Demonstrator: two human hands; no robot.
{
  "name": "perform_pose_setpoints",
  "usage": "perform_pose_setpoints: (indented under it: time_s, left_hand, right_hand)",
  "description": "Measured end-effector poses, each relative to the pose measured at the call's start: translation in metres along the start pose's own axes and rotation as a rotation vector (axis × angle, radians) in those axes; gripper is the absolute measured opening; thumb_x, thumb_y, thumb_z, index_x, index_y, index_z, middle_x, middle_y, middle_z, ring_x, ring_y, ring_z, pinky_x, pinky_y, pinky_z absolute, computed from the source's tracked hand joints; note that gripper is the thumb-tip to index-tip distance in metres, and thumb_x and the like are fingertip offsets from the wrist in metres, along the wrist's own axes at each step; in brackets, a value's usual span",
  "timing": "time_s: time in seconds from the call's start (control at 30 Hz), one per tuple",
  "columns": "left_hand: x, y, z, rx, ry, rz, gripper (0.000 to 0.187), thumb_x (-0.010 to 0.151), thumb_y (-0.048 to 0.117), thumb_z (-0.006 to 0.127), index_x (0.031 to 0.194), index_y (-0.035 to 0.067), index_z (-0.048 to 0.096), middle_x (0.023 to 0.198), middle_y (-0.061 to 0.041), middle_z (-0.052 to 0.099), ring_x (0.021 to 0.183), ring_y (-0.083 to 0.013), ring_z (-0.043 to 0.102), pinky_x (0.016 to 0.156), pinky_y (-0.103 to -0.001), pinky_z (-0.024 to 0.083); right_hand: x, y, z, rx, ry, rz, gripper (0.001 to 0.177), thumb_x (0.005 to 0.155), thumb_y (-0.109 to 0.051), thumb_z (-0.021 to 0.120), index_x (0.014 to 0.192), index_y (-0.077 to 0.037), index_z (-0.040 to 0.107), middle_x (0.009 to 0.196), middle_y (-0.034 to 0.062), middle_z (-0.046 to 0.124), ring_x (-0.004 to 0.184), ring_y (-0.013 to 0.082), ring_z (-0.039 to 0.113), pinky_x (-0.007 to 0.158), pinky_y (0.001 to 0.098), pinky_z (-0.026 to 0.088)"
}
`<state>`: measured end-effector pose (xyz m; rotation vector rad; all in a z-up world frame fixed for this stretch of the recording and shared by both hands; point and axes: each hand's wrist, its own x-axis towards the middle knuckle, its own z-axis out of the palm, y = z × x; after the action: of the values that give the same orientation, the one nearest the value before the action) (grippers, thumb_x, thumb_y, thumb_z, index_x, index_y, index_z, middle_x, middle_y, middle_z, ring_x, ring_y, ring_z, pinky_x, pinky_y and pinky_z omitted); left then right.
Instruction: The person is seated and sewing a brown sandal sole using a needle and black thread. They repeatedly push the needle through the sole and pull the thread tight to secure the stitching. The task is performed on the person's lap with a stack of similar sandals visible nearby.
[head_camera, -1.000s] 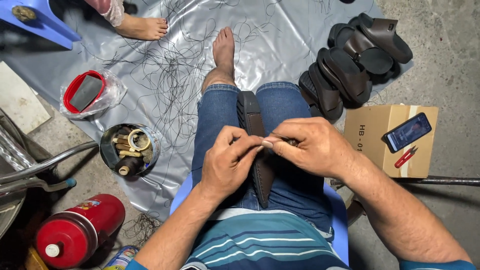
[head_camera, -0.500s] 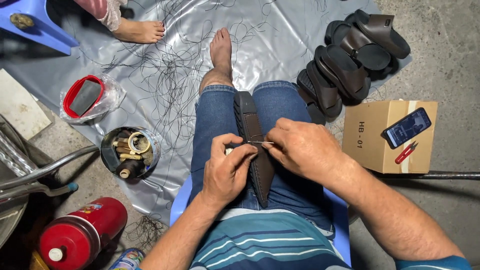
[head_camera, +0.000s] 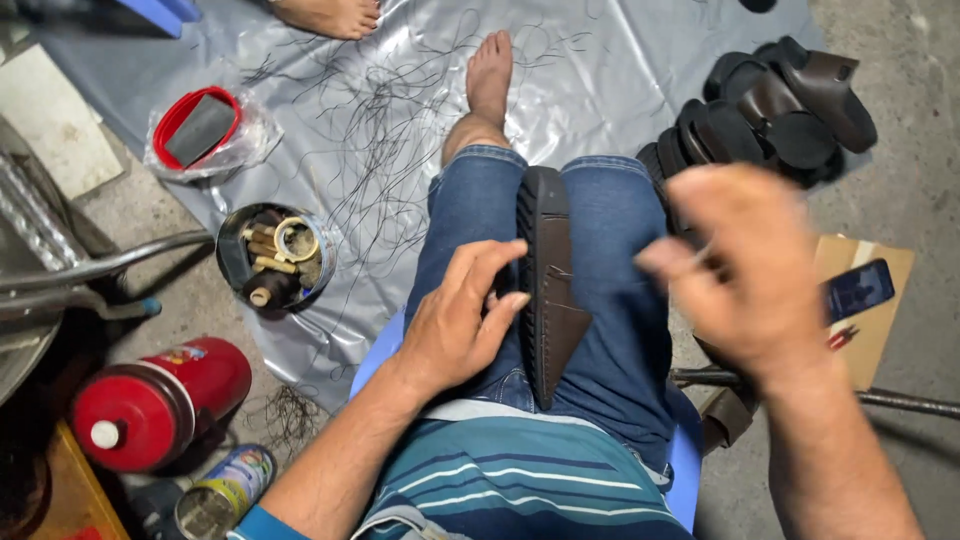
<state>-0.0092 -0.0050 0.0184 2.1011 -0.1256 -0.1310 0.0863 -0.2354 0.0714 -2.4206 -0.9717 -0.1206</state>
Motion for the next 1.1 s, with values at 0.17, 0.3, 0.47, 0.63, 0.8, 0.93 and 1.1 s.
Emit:
perform_pose_setpoints:
  time_s: [0.17, 0.3, 0.47, 0.63, 0.8, 0.93, 1.1]
  left_hand:
    - [0.0, -0.005, -0.008, 0.226, -0.052, -0.122, 0.027, 0.089, 0.025, 0.047, 0.115, 0.02, 0.053, 0.101, 0.0, 0.055, 0.083, -0.0254, 0.061, 0.055, -0.044, 0.05]
    - [-0.001, -0.007, -0.024, -0.096, -0.143, 0.092, 0.021, 0.09, 0.021, 0.048, 0.094, 0.013, 0.066, 0.119, -0.014, 0.051, 0.109, -0.0241, 0.053, 0.094, -0.036, 0.038]
    - [-0.012, 0.029, -0.056, -0.861, -0.371, 0.204, 0.019, 0.094, 0.022, 0.051, 0.1, 0.008, 0.063, 0.141, -0.022, 0.036, 0.124, -0.0253, 0.048, 0.106, -0.036, 0.04]
    - [-0.002, 0.009, -0.014, -0.472, -0.075, -0.036, 0.048, 0.076, 0.017, 0.071, 0.121, 0.015, 0.053, 0.134, -0.012, 0.049, 0.109, -0.0092, 0.051, 0.081, -0.019, 0.048]
    - [0.003, -0.029, 0.014, -0.153, 0.122, 0.023, 0.026, 0.087, 0.015, 0.058, 0.112, 0.022, 0.062, 0.077, -0.005, 0.065, 0.068, -0.026, 0.065, 0.056, -0.032, 0.05]
    - [0.004, -0.026, 0.0, -0.22, 0.058, 0.045, 0.029, 0.088, 0.01, 0.054, 0.116, 0.016, 0.059, 0.08, -0.011, 0.065, 0.074, -0.0301, 0.066, 0.06, -0.035, 0.051]
    - [0.002, -0.038, -0.052, -0.537, -0.045, -0.454, 0.032, 0.083, 0.022, 0.043, 0.083, 0.007, 0.071, 0.126, 0.0, 0.057, 0.093, -0.0133, 0.063, 0.043, -0.018, 0.045]
  right_hand:
    - [-0.007, -0.008, 0.037, 0.065, -0.218, -0.064, 0.024, 0.086, -0.021, 0.06, 0.106, -0.009, 0.058, 0.094, 0.0068, 0.06, 0.082, 0.0227, 0.06, 0.068, 0.0342, 0.05]
    - [0.001, -0.009, 0.042, 0.228, -0.223, -0.021, 0.008, 0.086, -0.007, 0.051, 0.087, -0.004, 0.058, 0.082, 0.006, 0.064, 0.069, 0.0206, 0.06, 0.062, 0.0299, 0.046]
    - [0.007, -0.016, 0.047, 0.203, -0.226, -0.046, 0.007, 0.09, -0.012, 0.049, 0.089, -0.006, 0.051, 0.078, 0.0076, 0.058, 0.065, 0.0255, 0.056, 0.058, 0.0352, 0.043]
    - [0.005, -0.014, 0.053, 0.22, -0.129, -0.091, 0.005, 0.09, -0.008, 0.052, 0.09, -0.003, 0.052, 0.076, 0.0069, 0.057, 0.061, 0.0211, 0.054, 0.055, 0.0313, 0.042]
    - [0.0, -0.006, 0.068, 0.189, 0.035, -0.043, 0.002, 0.087, -0.012, 0.06, 0.086, -0.01, 0.06, 0.059, 0.0036, 0.052, 0.056, 0.0248, 0.057, 0.048, 0.0333, 0.047]
    - [0.003, -0.014, 0.055, 0.174, 0.018, -0.052, 0.004, 0.086, -0.014, 0.06, 0.086, -0.01, 0.061, 0.059, 0.0073, 0.052, 0.057, 0.0283, 0.058, 0.048, 0.0368, 0.047]
    - [0.023, -0.019, -0.012, 0.027, -0.824, 0.681, 0.059, 0.071, -0.047, 0.055, 0.125, -0.026, 0.047, 0.12, -0.002, 0.057, 0.102, 0.0156, 0.057, 0.084, 0.0379, 0.051]
